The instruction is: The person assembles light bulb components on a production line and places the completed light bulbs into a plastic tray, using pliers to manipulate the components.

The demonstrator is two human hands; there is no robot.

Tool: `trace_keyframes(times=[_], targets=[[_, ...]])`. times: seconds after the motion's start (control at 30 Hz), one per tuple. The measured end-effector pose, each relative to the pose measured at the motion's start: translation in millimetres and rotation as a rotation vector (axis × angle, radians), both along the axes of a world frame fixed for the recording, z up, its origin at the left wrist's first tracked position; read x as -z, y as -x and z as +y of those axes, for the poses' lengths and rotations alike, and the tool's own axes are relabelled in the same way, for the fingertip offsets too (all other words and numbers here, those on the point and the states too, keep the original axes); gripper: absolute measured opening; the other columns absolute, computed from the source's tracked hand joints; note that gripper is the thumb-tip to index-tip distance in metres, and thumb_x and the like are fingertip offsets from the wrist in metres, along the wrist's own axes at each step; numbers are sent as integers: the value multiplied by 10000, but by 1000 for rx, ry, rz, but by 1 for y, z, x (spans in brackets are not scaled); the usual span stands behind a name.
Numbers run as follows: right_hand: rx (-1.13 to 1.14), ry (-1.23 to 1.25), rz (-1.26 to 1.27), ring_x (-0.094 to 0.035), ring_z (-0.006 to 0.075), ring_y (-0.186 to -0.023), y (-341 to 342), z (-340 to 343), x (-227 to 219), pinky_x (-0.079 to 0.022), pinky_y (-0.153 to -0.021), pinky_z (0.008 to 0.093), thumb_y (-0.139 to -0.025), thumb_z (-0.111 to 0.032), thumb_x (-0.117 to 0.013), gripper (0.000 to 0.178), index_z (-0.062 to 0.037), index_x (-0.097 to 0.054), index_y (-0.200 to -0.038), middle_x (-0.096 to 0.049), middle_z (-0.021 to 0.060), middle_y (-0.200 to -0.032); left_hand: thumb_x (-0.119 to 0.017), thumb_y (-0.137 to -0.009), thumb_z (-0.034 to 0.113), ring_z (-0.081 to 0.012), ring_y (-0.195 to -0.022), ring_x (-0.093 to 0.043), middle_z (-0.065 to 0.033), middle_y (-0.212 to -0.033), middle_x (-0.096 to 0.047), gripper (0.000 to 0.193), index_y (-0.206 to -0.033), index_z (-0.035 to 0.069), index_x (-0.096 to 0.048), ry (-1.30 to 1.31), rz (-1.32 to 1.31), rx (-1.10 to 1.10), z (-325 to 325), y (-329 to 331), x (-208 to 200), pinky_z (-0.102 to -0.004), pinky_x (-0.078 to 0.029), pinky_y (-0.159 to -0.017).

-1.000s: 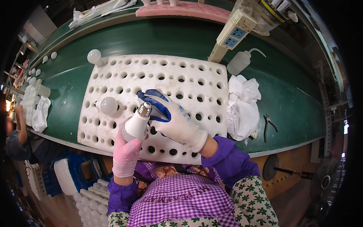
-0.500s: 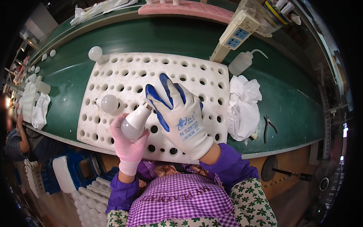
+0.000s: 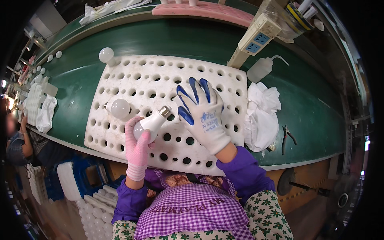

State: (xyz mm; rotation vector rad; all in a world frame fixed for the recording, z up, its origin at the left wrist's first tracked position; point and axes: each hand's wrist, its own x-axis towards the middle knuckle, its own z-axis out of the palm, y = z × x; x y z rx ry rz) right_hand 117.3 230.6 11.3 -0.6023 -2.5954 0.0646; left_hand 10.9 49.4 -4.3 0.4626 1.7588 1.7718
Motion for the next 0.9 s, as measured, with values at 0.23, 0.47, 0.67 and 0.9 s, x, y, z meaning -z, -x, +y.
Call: trace_keyframes(times=[0.23,0.47,0.67,0.9], targets=[[-138,1562,86,-547,48,-646,-1,-14,-45,-443,-560,195,-898,-162,-654,344,-37,-628,-1217,-650,27,-872,-442,-988,362,-98,-822,-580,-72,-1034,-595,387,-1180,42,-545,-59,-131,8,5,-2,-9,-209,-472,-586],[-58,1522,495,-635,77,-763,16,14,-38,-473,-626,182,-917,-76,-591,300,-9,-621,-1208,-677,34,-953,-503,-984,177,-61,-758,-523,-76,-1092,-554,334,-1269,5,-527,-81,216,-68,6,8,-1,-188,-456,-638],[-162,1462,667,-618,119,-1001,16,18,-31,-486,-861,231,-920,-34,-564,412,17,-518,-1326,-648,83,-1162,-724,-799,85,-84,-770,-446,-48,-1057,-501,464,-1228,30,-556,177,650,-349,0,47,-6,-204,-435,-673],[-51,1301,418,-606,116,-1051,-33,2,-25,-482,-902,241,-877,-3,-603,414,17,-548,-1286,-645,94,-1174,-743,-790,221,-218,-955,-528,-109,-1141,-521,449,-1190,71,-606,510,1058,-343,0,88,-9,-331,-464,-843]])
